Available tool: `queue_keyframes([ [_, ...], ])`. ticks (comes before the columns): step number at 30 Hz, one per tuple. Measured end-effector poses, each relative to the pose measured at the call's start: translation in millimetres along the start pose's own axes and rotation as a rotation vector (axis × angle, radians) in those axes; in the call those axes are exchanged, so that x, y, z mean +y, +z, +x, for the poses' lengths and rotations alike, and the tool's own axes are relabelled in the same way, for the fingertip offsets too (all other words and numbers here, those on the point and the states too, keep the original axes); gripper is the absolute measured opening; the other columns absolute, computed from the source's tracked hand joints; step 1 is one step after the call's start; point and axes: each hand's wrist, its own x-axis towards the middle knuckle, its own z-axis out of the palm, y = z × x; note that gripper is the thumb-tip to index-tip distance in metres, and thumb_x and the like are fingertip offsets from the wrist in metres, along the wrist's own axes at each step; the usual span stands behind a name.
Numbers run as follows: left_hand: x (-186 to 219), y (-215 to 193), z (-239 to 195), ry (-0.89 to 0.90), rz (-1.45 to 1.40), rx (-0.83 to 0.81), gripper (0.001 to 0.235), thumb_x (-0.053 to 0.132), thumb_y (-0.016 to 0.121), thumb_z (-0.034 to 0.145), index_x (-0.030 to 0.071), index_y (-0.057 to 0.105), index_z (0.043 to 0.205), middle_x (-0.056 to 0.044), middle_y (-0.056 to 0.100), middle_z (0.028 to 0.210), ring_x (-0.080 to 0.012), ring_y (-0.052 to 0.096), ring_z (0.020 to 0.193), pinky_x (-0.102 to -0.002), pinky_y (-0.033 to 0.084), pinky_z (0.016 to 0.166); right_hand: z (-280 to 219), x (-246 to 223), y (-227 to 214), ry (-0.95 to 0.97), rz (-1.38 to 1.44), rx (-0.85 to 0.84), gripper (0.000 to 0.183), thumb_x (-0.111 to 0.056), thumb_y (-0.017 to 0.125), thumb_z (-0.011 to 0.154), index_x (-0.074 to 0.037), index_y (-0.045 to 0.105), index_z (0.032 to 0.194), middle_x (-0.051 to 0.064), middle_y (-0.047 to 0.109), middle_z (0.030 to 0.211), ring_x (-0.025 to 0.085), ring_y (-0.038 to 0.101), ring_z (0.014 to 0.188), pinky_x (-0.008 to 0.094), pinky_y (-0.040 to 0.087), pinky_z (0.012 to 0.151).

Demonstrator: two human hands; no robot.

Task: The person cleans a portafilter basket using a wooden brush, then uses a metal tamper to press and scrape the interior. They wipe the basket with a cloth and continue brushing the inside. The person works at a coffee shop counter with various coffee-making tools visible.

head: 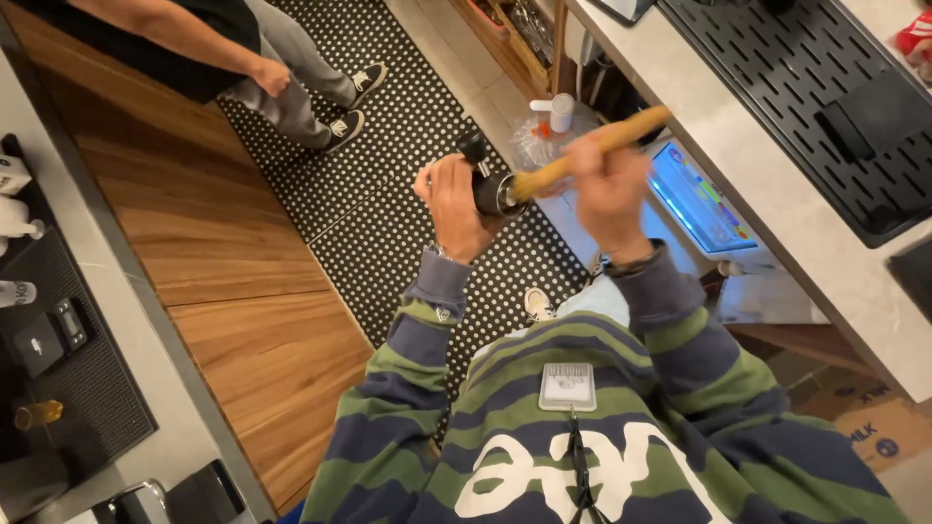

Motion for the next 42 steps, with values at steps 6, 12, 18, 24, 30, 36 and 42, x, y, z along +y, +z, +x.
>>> queue_keyframes([
  [6, -9, 3, 9, 0.023, 0.096, -0.126, 0.067, 0.024, 0.086, 0.059, 0.001, 0.055, 0.112, -0.015, 0.055, 0.115, -0.035, 0.054, 0.106, -0.049, 0.031, 0.099, 14, -15, -11, 0.188, 0.075, -0.066, 0.022, -0.009, 0.053, 0.103, -0.005, 0.061, 0.082, 0.002, 0.052, 0.071, 0.015, 0.049, 0.061, 0.031, 0.045, 0.054],
  [12, 5, 6, 23, 0.105, 0.121, -0.038, 0.035, 0.002, 0.073, 0.07, 0.005, 0.06, 0.103, -0.006, 0.061, 0.108, -0.0214, 0.055, 0.116, -0.048, 0.018, 0.114, 4, -39, 22, -0.352, -0.25, -0.084, 0.023, -0.009, 0.074, 0.095, -0.002, 0.064, 0.076, 0.011, 0.066, 0.067, 0.032, 0.062, 0.054, 0.036, 0.05, 0.05],
  [18, -10, 13, 16, 0.099, 0.124, -0.04, 0.049, 0.006, 0.07, 0.054, 0.008, 0.059, 0.102, -0.004, 0.059, 0.112, -0.0216, 0.054, 0.116, -0.05, 0.02, 0.112, 17, -44, -4, -0.513, -0.233, -0.121, 0.01, -0.007, 0.072, 0.095, -0.006, 0.071, 0.085, -0.001, 0.061, 0.071, 0.02, 0.058, 0.055, 0.03, 0.05, 0.053],
  [24, -5, 13, 24, 0.174, 0.139, -0.057, 0.038, 0.003, 0.062, 0.062, 0.006, 0.059, 0.099, -0.005, 0.058, 0.108, -0.022, 0.053, 0.114, -0.05, 0.021, 0.111, 24, -32, -6, -0.456, -0.286, -0.239, 0.021, -0.008, 0.073, 0.095, -0.006, 0.062, 0.078, 0.009, 0.055, 0.063, 0.033, 0.06, 0.054, 0.041, 0.046, 0.046],
  [30, 16, 8, 15, 0.202, 0.087, -0.132, 0.031, 0.006, 0.063, 0.069, 0.007, 0.059, 0.1, -0.005, 0.059, 0.108, -0.0235, 0.053, 0.113, -0.053, 0.019, 0.111, -15, -45, -3, -0.449, -0.178, -0.15, 0.023, -0.01, 0.067, 0.098, -0.004, 0.062, 0.077, 0.011, 0.068, 0.077, 0.031, 0.064, 0.063, 0.038, 0.052, 0.057],
  [36, 0, 34, -7, 0.228, 0.071, -0.229, 0.058, 0.004, 0.069, 0.046, 0.006, 0.06, 0.103, -0.007, 0.058, 0.112, -0.0258, 0.051, 0.118, -0.056, 0.018, 0.11, -38, -8, -59, -0.228, -0.372, -0.074, 0.024, -0.027, 0.071, 0.101, -0.015, 0.07, 0.08, -0.003, 0.063, 0.071, 0.02, 0.06, 0.058, 0.031, 0.05, 0.054],
  [42, 9, 62, -11, 0.253, -0.064, -0.383, 0.065, 0.003, 0.074, 0.037, 0.007, 0.058, 0.101, -0.008, 0.059, 0.112, -0.0269, 0.052, 0.118, -0.057, 0.016, 0.111, -32, -46, -49, -0.294, -0.538, -0.069, 0.029, -0.009, 0.073, 0.093, -0.005, 0.057, 0.07, 0.009, 0.064, 0.068, 0.032, 0.062, 0.056, 0.042, 0.05, 0.049],
])
